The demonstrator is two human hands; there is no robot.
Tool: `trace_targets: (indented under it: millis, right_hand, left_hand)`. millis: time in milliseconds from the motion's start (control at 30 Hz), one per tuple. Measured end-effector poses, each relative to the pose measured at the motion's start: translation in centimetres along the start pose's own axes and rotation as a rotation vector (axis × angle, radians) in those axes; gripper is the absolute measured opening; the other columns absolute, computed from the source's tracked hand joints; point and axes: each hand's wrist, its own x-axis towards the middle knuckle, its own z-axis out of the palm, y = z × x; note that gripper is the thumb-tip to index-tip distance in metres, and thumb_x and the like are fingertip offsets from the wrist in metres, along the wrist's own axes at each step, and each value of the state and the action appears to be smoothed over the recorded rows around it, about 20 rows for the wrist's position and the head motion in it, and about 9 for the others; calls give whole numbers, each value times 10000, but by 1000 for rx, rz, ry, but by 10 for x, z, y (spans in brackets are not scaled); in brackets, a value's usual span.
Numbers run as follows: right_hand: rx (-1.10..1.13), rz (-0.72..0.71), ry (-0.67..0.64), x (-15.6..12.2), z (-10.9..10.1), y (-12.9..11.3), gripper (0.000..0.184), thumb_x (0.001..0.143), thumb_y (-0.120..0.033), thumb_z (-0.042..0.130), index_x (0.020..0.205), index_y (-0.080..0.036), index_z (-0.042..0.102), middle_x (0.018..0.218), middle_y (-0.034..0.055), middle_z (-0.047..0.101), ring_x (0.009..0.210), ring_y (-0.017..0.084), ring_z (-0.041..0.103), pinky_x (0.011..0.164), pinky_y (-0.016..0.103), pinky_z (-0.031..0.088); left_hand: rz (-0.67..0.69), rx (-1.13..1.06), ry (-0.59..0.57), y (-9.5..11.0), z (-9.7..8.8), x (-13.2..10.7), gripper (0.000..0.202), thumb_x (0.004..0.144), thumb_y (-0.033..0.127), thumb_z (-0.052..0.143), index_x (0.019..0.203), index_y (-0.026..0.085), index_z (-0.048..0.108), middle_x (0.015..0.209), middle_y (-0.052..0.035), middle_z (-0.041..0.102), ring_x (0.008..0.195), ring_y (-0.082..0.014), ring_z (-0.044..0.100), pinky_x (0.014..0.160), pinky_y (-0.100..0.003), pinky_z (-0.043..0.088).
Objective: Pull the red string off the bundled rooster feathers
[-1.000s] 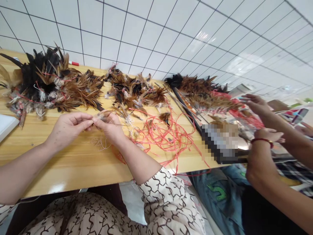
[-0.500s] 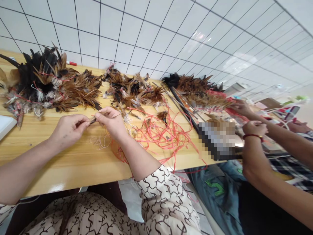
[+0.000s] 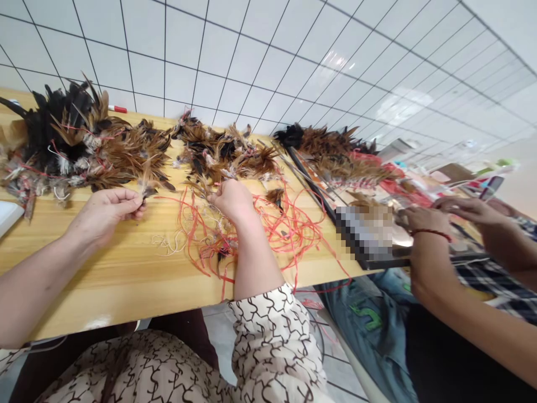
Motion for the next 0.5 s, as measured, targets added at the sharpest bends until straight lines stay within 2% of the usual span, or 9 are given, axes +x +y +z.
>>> trace_targets:
  millis: [133,300,400,500]
  right_hand:
    - [-151,27,-55,2,6,-9,217,752,-321,634,851,-158,738,851,108,733,825,204,663,653,254,435]
    - [-173,-10,-52,6,15,-13,246,779,-157,535,921,-134,735,924,153,731,906,231,671,709,273,459]
    - [-77,-15,7,8,17,-9,209,750,-112,521,804,-130,722,808,134,709,802,217,649,659,279,431]
    - [285,-18,93,11,16,-3,136,710,-125,560,587,-150,612,543,17,557,555,122,506,552,251,351]
  left_hand:
    - [8,23,-19,-2,1,-1,138,580,97,677,476,140,598,423,19,565,410,-74,486,499,-209,400]
    - [24,24,-45,-5,2,-1,130,587,95,649,471,140,612,420,9,571,413,-72,481,489,-202,388]
    - [19,13,-46,-5,1,-1,120,570,103,659,467,143,613,418,10,575,409,-71,481,479,-199,387]
    - [-13,-27,-34,-4,1,-1,97,555,114,672,478,138,619,423,7,583,412,-76,496,482,-201,403]
